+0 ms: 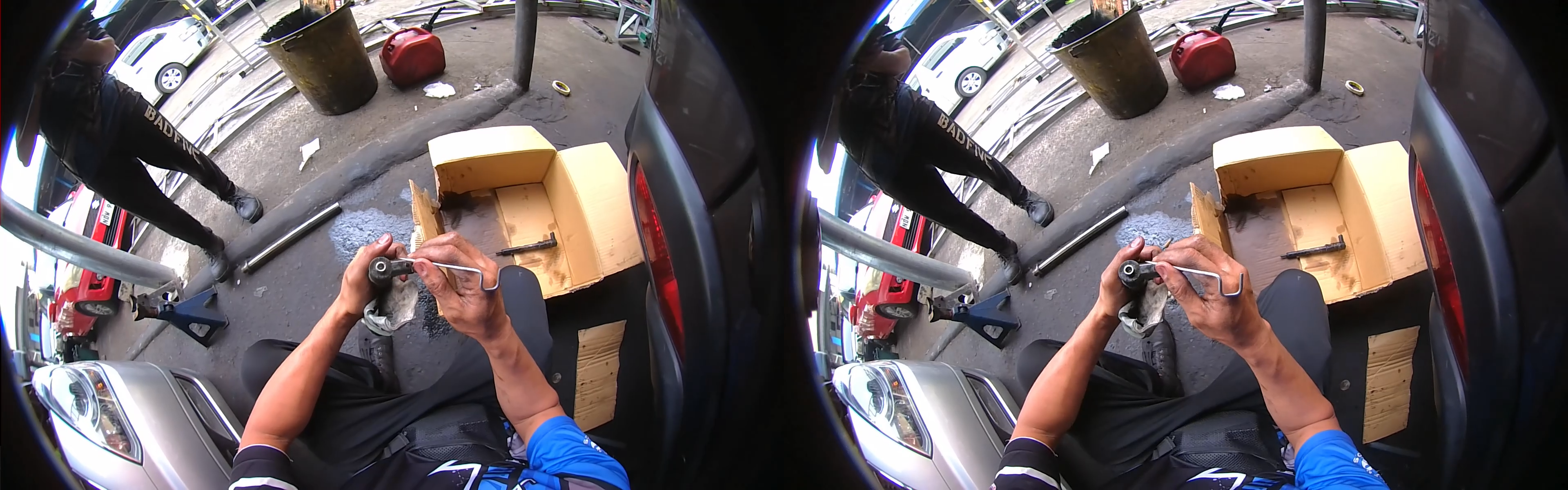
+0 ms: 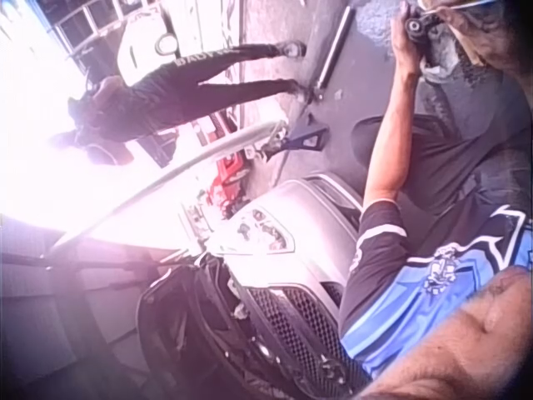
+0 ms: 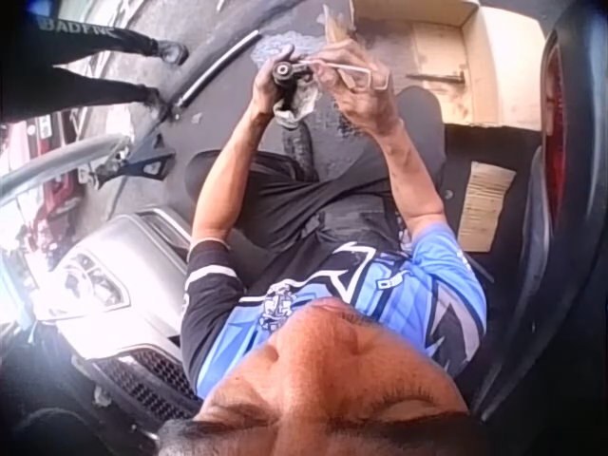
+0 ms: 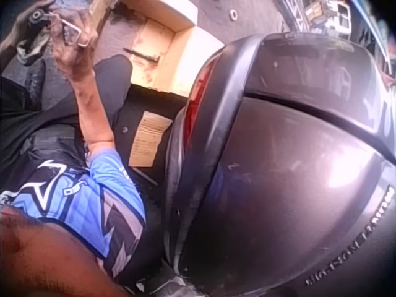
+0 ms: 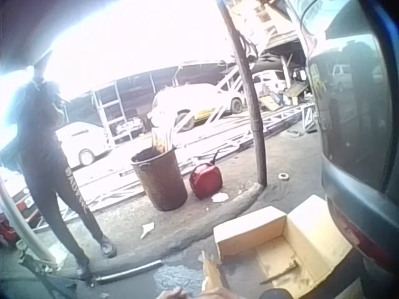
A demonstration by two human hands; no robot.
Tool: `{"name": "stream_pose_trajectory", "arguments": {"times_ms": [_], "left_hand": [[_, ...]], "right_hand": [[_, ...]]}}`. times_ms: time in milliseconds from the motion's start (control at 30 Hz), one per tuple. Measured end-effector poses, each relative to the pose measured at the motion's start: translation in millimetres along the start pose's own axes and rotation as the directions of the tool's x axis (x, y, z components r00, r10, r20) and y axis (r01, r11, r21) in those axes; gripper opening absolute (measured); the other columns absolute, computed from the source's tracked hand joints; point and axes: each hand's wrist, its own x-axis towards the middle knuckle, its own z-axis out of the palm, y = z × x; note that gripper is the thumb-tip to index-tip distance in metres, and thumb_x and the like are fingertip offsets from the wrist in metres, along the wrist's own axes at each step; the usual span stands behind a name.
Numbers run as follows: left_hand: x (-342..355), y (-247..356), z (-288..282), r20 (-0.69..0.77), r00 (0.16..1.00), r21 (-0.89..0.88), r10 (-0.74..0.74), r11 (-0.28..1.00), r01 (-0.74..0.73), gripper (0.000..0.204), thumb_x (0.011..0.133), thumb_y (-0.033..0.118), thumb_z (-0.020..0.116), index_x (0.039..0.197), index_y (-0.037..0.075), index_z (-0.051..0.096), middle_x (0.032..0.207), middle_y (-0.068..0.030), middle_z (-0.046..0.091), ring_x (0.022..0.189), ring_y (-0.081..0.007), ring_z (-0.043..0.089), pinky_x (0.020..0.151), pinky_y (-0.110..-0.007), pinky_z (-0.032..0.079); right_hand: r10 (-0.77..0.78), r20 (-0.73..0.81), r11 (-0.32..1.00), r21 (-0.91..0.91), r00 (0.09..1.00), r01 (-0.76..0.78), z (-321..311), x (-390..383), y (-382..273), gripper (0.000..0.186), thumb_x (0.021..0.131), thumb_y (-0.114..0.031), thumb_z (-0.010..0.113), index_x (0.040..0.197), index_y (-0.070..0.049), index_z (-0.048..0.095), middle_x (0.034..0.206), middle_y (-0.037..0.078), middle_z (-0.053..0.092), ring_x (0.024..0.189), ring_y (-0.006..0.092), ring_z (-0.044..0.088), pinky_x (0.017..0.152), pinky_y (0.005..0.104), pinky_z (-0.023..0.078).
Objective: The mechanic is removing and inspecting fuel injectors from a car engine.
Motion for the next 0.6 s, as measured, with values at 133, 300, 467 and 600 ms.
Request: {"name": "stream_pose_trajectory", "arguments": {"times_ms": [133,300,467,600], "left_hand": [[0.7,-0.7,-1.1,0.020,1.000,0.015,0.017,1.000,-0.018,0.065,0.108,0.054,0.039,0.075,0.004,0.064,0.069,-0.0018,0.060,0.068,-0.0113,0.051,0.069,-0.029,0.038],[0.3,0.7,-2.9,0.005,0.999,0.082,0.043,0.996,-0.043,0.063,0.107,0.052,0.040,0.076,0.004,0.065,0.068,-0.0014,0.060,0.067,-0.0112,0.051,0.067,-0.029,0.038],[-0.9,3.7,-2.7,-0.014,0.993,0.174,0.116,0.978,-0.111,0.061,0.108,0.050,0.042,0.077,0.002,0.066,0.069,-0.0017,0.061,0.068,-0.0107,0.052,0.066,-0.029,0.040],[-0.7,6.3,-2.5,-0.033,0.988,0.209,0.148,0.968,-0.138,0.058,0.108,0.045,0.044,0.079,0.001,0.068,0.070,-0.0023,0.062,0.068,-0.0102,0.053,0.066,-0.029,0.042]], "right_hand": [[-0.022,0.001,0.999,-0.025,1.000,0.022,-0.1,-0.6,0.8,0.008,0.097,-0.002,0.072,0.105,0.002,0.071,0.098,0.014,0.072,0.092,0.0295,0.073,0.081,0.0389,0.059],[-0.007,0.014,1.000,-0.020,1.000,0.007,1.1,0.0,0.5,0.005,0.098,0.000,0.067,0.103,0.002,0.067,0.098,0.015,0.069,0.091,0.0307,0.071,0.082,0.0406,0.058],[-0.055,0.008,0.997,-0.049,0.998,0.056,2.6,0.7,1.6,0.006,0.098,0.001,0.067,0.103,0.003,0.068,0.095,0.015,0.071,0.087,0.0280,0.071,0.079,0.0358,0.056],[-0.082,0.037,0.995,-0.059,0.996,0.084,3.2,-0.2,5.0,0.007,0.095,0.005,0.066,0.102,0.003,0.068,0.096,0.015,0.072,0.088,0.0287,0.072,0.080,0.0369,0.058]]}}
